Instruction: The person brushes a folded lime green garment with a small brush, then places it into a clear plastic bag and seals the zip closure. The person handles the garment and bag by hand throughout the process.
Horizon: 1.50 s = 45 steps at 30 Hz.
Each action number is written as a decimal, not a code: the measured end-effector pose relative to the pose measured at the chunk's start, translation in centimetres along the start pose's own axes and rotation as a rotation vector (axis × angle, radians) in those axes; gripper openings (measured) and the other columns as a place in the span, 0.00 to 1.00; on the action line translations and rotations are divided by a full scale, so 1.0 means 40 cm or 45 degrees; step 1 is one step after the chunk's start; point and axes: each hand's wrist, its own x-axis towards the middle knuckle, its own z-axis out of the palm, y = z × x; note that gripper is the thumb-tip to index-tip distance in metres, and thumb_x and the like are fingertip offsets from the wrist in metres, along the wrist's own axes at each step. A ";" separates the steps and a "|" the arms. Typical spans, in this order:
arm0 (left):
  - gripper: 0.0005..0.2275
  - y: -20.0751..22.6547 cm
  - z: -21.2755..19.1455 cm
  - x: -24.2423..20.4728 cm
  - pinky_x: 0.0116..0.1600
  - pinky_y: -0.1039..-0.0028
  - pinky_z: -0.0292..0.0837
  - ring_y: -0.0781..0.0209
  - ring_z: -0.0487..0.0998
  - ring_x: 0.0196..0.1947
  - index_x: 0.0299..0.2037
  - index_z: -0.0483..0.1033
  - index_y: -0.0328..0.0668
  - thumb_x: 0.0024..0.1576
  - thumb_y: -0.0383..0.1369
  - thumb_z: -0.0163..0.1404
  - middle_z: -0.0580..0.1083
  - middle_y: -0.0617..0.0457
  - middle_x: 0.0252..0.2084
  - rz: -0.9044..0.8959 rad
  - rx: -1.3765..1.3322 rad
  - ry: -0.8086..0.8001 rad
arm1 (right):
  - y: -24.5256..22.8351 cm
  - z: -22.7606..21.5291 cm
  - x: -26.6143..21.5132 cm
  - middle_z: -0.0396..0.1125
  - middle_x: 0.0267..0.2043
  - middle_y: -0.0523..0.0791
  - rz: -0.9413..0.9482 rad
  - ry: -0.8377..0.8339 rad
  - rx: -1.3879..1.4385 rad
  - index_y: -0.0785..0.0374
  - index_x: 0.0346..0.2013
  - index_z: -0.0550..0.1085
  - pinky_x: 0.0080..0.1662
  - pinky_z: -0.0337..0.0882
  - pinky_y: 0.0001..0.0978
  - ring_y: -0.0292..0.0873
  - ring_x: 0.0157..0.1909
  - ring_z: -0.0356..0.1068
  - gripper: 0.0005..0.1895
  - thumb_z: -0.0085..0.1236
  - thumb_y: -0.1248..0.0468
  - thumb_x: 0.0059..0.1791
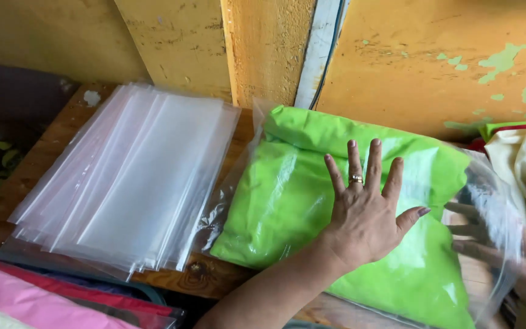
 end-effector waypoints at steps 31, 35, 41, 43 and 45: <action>0.34 -0.058 -0.082 0.054 0.61 0.29 0.23 0.28 0.35 0.68 0.68 0.44 0.43 0.55 0.56 0.19 0.38 0.34 0.70 -0.134 -0.048 -0.625 | 0.545 0.022 0.157 0.58 0.61 0.51 0.059 -0.068 0.411 0.67 0.61 0.58 0.60 0.61 0.41 0.47 0.60 0.60 0.33 0.47 0.73 0.40; 0.35 -0.014 -0.141 0.023 0.63 0.39 0.20 0.32 0.24 0.67 0.68 0.35 0.44 0.53 0.54 0.25 0.27 0.39 0.70 -0.086 -0.209 -0.909 | 0.378 0.043 0.041 0.63 0.53 0.53 0.219 0.090 0.307 0.71 0.53 0.65 0.53 0.63 0.40 0.48 0.53 0.64 0.27 0.52 0.78 0.38; 0.30 0.024 -0.182 0.005 0.62 0.34 0.22 0.28 0.29 0.68 0.63 0.50 0.38 0.56 0.50 0.36 0.36 0.33 0.69 0.035 -0.136 -0.847 | 0.223 -0.044 -0.047 0.70 0.45 0.54 0.363 0.346 0.188 0.73 0.45 0.72 0.46 0.67 0.38 0.47 0.45 0.68 0.18 0.56 0.77 0.40; 0.26 0.003 -0.174 0.025 0.63 0.33 0.19 0.29 0.30 0.68 0.59 0.57 0.36 0.57 0.47 0.36 0.40 0.33 0.69 -0.029 -0.068 -0.808 | 0.157 0.036 0.000 0.69 0.46 0.52 0.347 0.381 0.195 0.71 0.46 0.72 0.46 0.67 0.38 0.46 0.46 0.67 0.18 0.55 0.74 0.41; 0.25 -0.035 -0.125 0.057 0.64 0.31 0.28 0.26 0.45 0.66 0.56 0.64 0.38 0.60 0.48 0.28 0.53 0.33 0.64 -0.199 0.199 -0.707 | 0.090 0.142 0.034 0.68 0.48 0.51 0.347 0.427 0.206 0.70 0.48 0.71 0.47 0.67 0.38 0.45 0.46 0.66 0.18 0.54 0.71 0.43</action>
